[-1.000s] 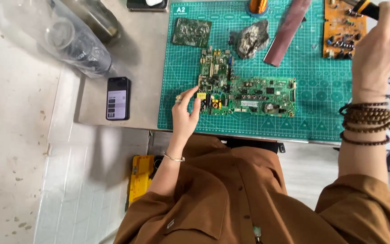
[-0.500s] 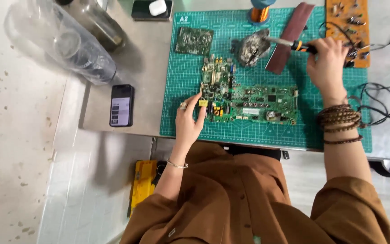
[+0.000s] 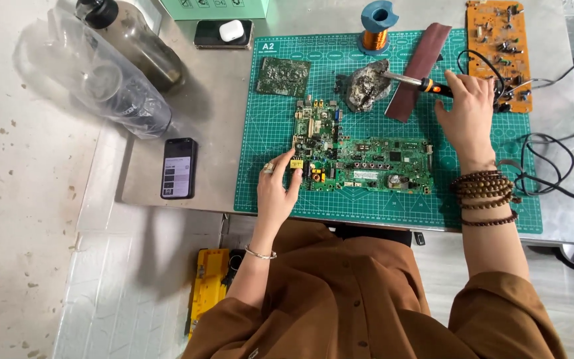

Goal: Soldering components on a green motherboard at a workbench and checking a smartphone for reference.

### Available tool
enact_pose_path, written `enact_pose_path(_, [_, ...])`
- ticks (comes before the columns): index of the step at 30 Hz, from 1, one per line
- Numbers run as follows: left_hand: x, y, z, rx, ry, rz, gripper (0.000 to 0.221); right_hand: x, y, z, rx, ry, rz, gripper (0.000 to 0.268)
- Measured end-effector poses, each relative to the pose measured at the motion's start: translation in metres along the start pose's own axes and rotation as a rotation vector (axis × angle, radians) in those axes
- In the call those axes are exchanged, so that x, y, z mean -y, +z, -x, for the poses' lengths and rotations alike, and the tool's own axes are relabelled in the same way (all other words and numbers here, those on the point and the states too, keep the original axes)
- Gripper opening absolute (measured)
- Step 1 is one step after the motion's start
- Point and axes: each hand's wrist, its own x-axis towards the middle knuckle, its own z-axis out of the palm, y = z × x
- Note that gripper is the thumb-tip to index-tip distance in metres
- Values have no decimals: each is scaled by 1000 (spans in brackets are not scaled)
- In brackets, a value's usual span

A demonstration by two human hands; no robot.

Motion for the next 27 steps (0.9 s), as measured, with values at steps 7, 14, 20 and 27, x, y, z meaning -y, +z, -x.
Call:
enact_pose_path(7, [-2,-1,0,6,7,-33,42,7,-9,0,-24,25,-68,55])
enact_pose_path(14, [1,1,1,-8,43,-43,39,6,-6,-1,-16,23,-99,51])
enact_pose_path(20, [-2,1,2,-2,42,-34,39,9,-14,3,-7,21,-81,49])
enact_pose_path(27, [0,2,1,-5,48,-58,36,-1,-4,5,-21,3,-110,45])
